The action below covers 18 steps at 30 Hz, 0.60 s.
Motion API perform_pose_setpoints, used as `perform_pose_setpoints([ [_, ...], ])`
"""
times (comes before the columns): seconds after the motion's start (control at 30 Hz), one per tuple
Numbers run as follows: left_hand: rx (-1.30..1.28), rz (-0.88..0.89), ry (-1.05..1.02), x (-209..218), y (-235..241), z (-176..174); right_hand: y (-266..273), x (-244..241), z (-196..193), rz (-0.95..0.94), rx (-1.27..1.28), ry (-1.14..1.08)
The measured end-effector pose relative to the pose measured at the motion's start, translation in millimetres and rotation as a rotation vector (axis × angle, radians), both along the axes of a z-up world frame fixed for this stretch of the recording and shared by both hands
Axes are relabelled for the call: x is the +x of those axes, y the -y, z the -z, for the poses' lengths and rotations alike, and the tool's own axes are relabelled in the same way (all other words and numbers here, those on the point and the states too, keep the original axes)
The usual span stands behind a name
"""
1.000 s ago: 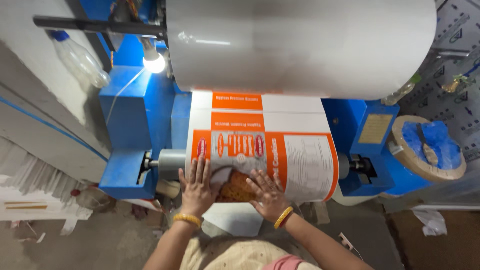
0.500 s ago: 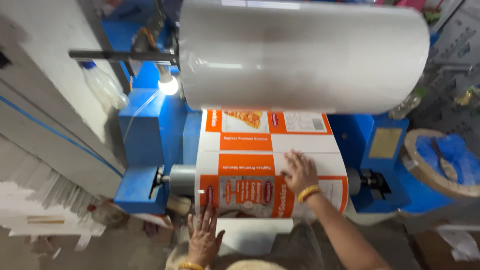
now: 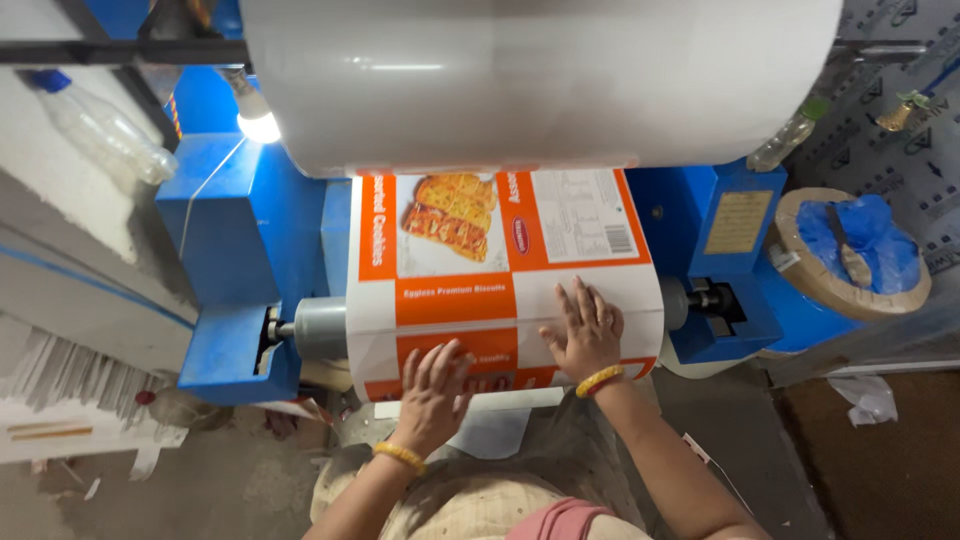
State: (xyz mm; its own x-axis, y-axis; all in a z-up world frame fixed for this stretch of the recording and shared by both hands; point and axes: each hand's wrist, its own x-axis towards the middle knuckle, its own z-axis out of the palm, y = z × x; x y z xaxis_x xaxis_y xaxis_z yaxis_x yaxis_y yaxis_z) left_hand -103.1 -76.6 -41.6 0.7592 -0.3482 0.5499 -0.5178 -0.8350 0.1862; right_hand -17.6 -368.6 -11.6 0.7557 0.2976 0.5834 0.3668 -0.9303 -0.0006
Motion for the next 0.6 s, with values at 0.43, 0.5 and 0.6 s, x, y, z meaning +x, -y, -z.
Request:
perform_pose_setpoints([
  [0.43, 0.027, 0.166, -0.187, 114.1, 59.0, -71.4, 9.3, -75.3, 26.0, 0.055, -0.038, -0.168],
  [0.5, 0.052, 0.072, -0.156, 132.1, 37.5, -69.6, 14.1, -83.6, 34.6, 0.020, -0.021, -0.144],
  [0.6, 0.040, -0.058, -0.146, 146.2, -6.6, -67.4, 18.7, -91.4, 48.2, -0.016, 0.013, -0.119],
])
